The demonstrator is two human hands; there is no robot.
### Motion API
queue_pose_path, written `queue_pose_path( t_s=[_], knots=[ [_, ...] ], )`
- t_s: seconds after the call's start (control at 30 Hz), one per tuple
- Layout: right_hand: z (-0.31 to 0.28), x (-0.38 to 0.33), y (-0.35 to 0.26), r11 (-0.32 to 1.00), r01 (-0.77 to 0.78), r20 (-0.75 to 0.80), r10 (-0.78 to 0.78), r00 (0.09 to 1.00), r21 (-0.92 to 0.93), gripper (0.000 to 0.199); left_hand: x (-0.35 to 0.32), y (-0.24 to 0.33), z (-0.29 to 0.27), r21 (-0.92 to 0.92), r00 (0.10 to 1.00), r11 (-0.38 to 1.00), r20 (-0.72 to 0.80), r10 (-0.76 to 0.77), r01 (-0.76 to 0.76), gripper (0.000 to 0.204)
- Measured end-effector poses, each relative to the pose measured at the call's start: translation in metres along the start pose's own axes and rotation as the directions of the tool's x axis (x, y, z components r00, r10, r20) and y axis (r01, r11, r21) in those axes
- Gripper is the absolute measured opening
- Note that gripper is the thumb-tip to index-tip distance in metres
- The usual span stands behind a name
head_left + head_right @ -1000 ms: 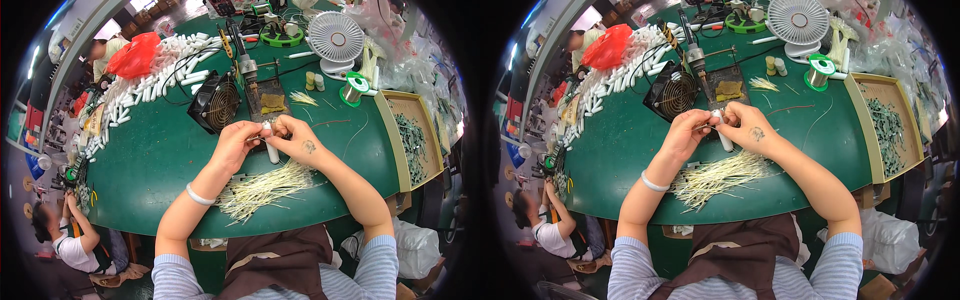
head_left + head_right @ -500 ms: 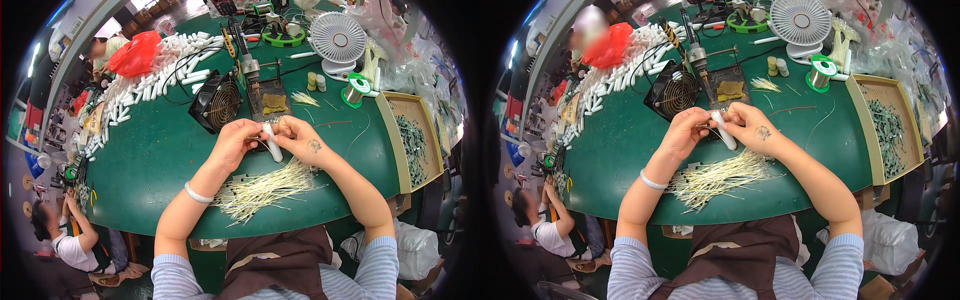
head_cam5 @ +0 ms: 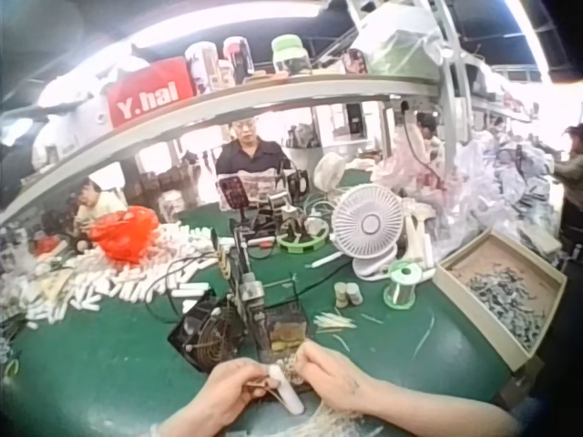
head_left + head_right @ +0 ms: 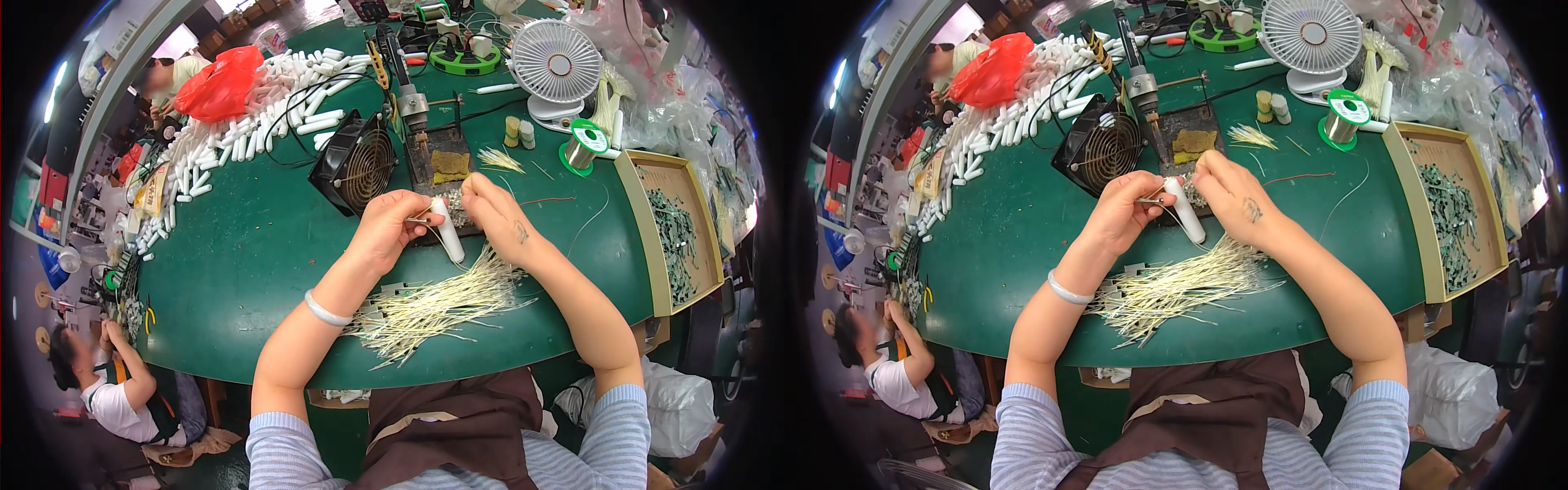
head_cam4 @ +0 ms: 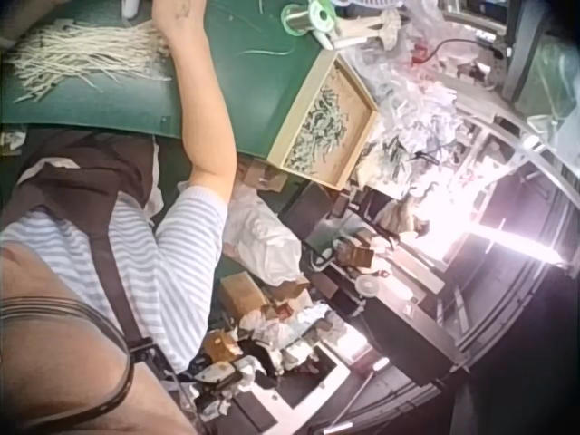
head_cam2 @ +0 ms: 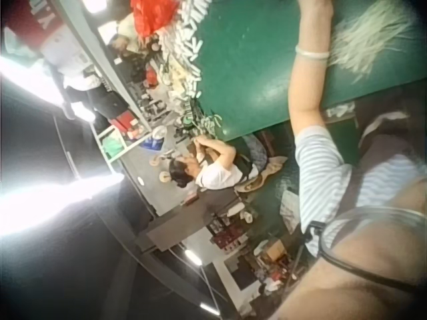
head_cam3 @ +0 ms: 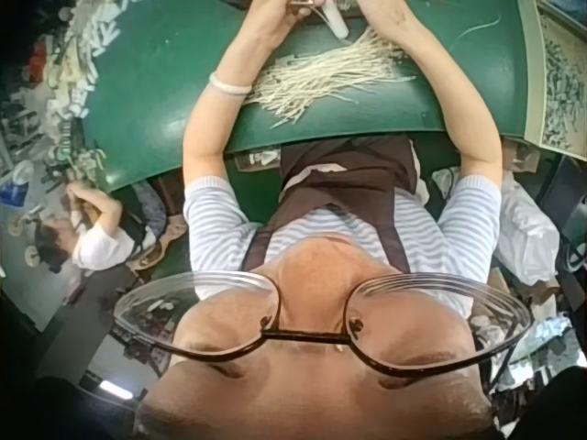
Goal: Assembling small electronic parts by hand on a factory floor.
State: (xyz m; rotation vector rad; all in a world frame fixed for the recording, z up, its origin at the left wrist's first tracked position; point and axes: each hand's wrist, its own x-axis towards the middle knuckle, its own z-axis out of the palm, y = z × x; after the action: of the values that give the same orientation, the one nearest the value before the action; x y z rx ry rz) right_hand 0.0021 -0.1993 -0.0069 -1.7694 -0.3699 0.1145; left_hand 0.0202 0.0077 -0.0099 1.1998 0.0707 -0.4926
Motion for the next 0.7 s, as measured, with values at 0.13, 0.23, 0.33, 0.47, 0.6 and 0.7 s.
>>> queue_pose_path(
  t_s=[0.13,0.23,0.33,0.47,0.6,0.7],
  knots=[
    [0.002,0.004,0.0,0.963,0.149,-0.149,-0.185,0.971,-0.224,0.016,0.003,0.0,0.002,0.002,1.0,1.0,-0.019,-0.005,0.005,0.009],
    [0.005,0.007,-0.006,0.976,0.149,-0.159,-0.175,0.972,-0.16,0.012,0.005,0.0,0.002,-0.009,1.0,1.0,-0.02,-0.009,0.009,0.009],
    [0.008,0.01,-0.005,0.939,0.246,-0.189,-0.294,0.937,-0.242,0.009,0.005,0.0,0.002,-0.022,0.999,1.0,-0.031,-0.008,0.007,0.01],
    [0.009,0.012,-0.005,0.908,0.299,-0.201,-0.365,0.909,-0.295,0.008,0.006,0.0,0.004,-0.019,0.999,1.0,-0.038,-0.009,0.008,0.01],
    [0.009,0.013,-0.005,0.883,0.319,-0.185,-0.397,0.899,-0.344,0.007,0.007,0.001,0.004,-0.019,1.0,1.0,-0.03,-0.005,0.004,0.01],
    [0.008,0.014,-0.007,0.883,0.319,-0.193,-0.399,0.897,-0.343,0.007,0.006,0.002,0.004,-0.024,1.0,1.0,-0.026,-0.001,0.001,0.011]
  ],
)
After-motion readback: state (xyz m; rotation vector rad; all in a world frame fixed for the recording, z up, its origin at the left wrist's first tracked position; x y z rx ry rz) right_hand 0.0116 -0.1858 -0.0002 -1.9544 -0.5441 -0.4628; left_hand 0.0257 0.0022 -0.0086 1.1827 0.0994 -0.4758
